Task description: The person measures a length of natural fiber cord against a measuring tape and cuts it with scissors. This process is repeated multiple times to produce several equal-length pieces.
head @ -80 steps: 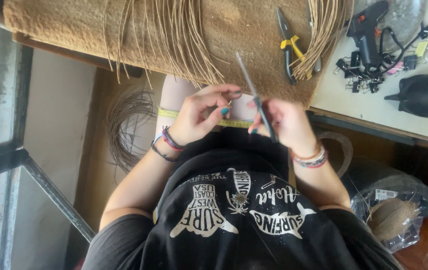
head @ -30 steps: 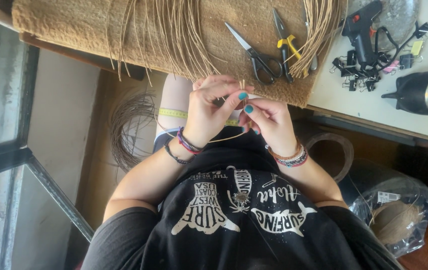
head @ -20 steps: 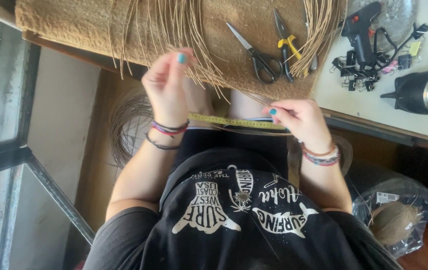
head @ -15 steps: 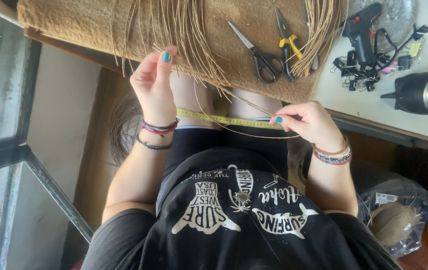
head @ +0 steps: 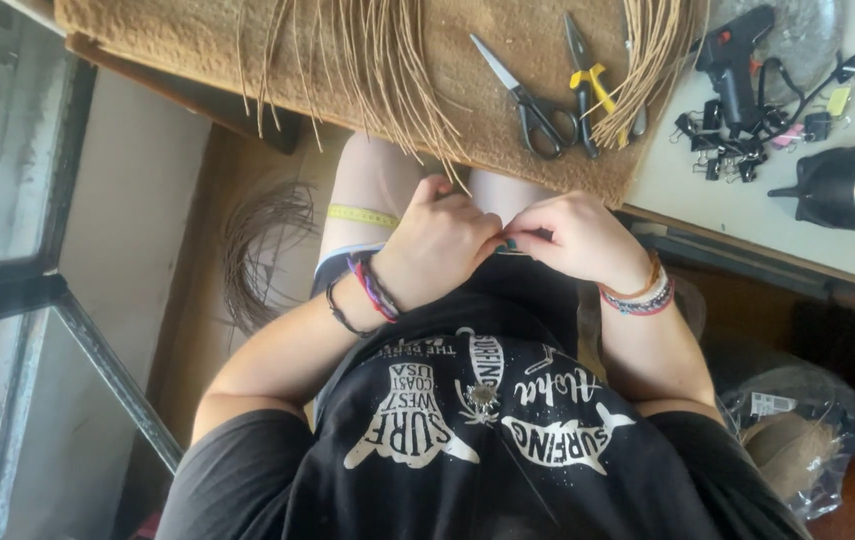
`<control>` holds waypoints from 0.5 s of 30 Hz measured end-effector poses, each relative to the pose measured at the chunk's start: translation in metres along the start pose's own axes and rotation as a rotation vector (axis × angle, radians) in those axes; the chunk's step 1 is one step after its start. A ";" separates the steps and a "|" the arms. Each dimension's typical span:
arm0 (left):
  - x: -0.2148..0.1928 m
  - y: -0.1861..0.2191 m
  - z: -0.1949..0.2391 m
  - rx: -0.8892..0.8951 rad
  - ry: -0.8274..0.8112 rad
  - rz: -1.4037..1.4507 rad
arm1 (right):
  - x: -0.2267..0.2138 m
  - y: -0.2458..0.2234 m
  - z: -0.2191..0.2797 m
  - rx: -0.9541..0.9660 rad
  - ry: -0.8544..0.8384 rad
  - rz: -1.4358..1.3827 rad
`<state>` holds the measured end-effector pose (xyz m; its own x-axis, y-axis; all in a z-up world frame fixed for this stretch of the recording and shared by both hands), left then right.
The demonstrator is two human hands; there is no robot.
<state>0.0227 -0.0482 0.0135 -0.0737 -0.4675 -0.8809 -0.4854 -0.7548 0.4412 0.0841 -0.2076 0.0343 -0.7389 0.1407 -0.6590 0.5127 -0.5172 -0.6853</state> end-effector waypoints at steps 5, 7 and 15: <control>-0.001 -0.025 0.007 0.061 -0.139 -0.019 | -0.008 0.003 0.009 0.007 -0.044 -0.079; -0.008 -0.053 0.023 0.063 -0.187 -0.032 | -0.016 0.015 0.021 0.044 -0.051 -0.106; -0.041 -0.119 0.076 -0.243 -0.562 -0.147 | -0.020 0.037 0.026 0.200 -0.064 -0.175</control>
<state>0.0176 0.0955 -0.0164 -0.4998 -0.0878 -0.8617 -0.3185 -0.9065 0.2771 0.1063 -0.2520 0.0302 -0.8383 0.1922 -0.5102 0.2828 -0.6467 -0.7083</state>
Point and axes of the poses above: each hand's wrist, its own z-axis away from the middle knuckle, its own x-axis out of the palm, y = z × x, the point moved 4 cm from there along -z, towards the middle knuckle, and after that the axes turned 12 degrees about -y, right-handed, at the moved point
